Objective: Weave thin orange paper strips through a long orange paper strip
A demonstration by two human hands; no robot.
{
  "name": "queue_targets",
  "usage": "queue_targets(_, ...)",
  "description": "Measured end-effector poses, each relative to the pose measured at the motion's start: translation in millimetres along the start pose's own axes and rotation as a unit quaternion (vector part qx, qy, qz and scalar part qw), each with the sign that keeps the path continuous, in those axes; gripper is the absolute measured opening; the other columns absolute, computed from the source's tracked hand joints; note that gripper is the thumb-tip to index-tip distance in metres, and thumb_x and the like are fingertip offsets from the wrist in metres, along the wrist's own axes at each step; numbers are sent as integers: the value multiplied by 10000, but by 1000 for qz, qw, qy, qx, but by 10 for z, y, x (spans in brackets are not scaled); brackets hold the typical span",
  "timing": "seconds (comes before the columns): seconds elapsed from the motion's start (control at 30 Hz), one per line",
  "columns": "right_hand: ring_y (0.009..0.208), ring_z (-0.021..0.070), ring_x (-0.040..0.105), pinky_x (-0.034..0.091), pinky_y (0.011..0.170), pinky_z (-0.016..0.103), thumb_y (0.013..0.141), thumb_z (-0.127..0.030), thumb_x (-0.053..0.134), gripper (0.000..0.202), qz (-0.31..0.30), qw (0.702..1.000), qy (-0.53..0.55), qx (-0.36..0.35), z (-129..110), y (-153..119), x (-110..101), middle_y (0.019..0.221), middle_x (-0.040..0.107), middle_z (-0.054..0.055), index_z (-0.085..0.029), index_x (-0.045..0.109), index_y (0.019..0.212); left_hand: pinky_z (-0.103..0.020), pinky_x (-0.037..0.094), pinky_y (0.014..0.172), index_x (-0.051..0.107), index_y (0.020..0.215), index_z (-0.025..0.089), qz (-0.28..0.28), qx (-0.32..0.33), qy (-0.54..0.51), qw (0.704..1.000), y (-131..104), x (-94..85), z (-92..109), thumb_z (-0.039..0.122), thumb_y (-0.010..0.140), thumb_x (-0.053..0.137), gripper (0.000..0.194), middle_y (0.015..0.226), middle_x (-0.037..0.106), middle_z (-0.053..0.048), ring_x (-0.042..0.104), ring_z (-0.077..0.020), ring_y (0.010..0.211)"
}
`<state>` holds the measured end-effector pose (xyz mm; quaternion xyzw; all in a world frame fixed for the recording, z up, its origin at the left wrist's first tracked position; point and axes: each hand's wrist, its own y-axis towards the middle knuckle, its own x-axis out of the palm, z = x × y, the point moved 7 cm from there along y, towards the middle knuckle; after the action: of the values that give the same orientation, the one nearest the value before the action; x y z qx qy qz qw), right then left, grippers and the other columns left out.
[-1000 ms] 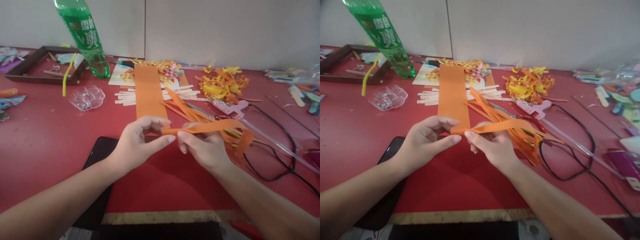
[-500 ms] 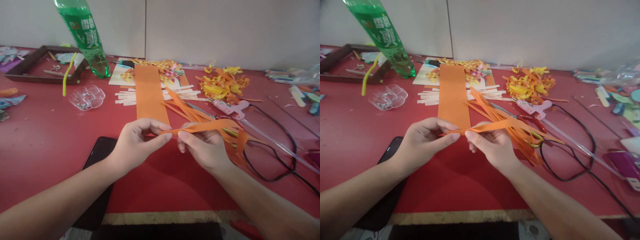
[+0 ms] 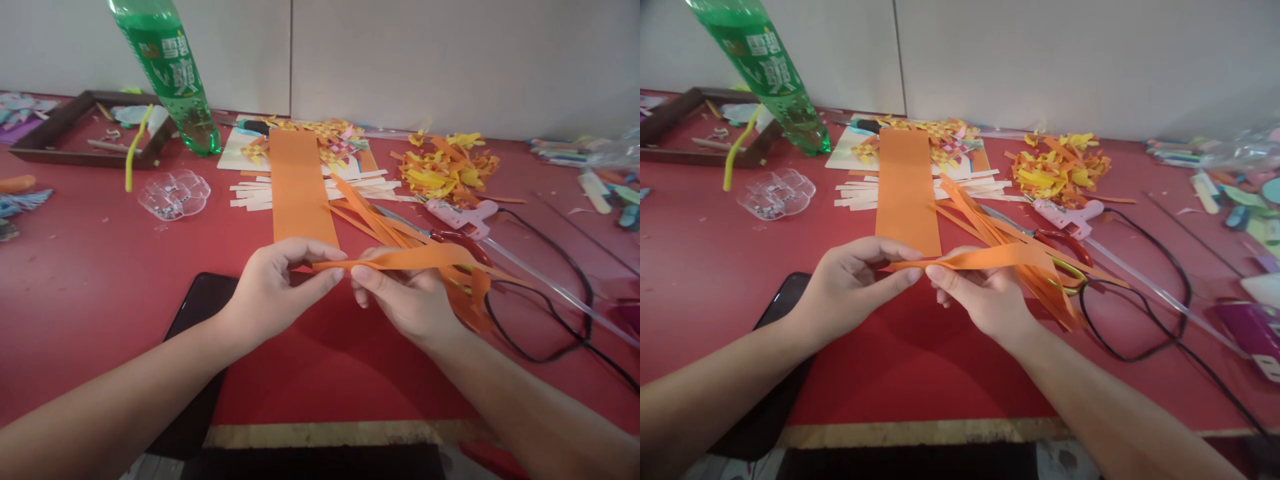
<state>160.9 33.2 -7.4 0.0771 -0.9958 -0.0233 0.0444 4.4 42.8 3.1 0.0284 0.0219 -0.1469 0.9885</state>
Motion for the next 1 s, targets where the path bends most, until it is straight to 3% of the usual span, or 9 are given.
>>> queue_targets(0.43, 513, 111, 588, 511, 475, 257, 821, -301, 754, 121, 6, 1000, -2, -3, 30, 14, -20, 611, 635, -25, -231, 717, 730, -161, 579, 712, 784, 899, 220, 12, -32, -20, 999, -9, -17, -46, 295, 790, 787, 132, 862, 803, 5, 744, -120, 783)
queue_targets(0.6, 503, 101, 571, 477, 471, 241, 817, -265, 765, 103, 35, 999, -2, -13, 46, 15, -98, 572, 618, -33, -231, 719, 732, -151, 559, 688, 765, 883, 214, 32, -50, -38, 998, -19, -50, -73, 286, 788, 786, 121, 841, 787, 10, 720, -99, 759)
queue_targets(0.9, 494, 98, 580, 510, 480, 233, 814, -230, 746, 177, 4, 998, -63, -23, -67, 10, -10, 564, 606, -26, -205, 681, 651, -176, 582, 809, 745, 933, 184, 1, -47, -15, 999, -1, -2, -72, 286, 774, 790, 194, 942, 785, -16, 736, -126, 872)
queue_targets(1.0, 498, 102, 595, 520, 477, 231, 809, -237, 748, 121, -6, 998, -58, -25, -85, 2, 27, 578, 619, -24, -206, 696, 704, -174, 593, 797, 743, 918, 182, -9, -35, -27, 999, -12, 25, -48, 259, 791, 772, 152, 920, 785, -10, 741, -123, 848)
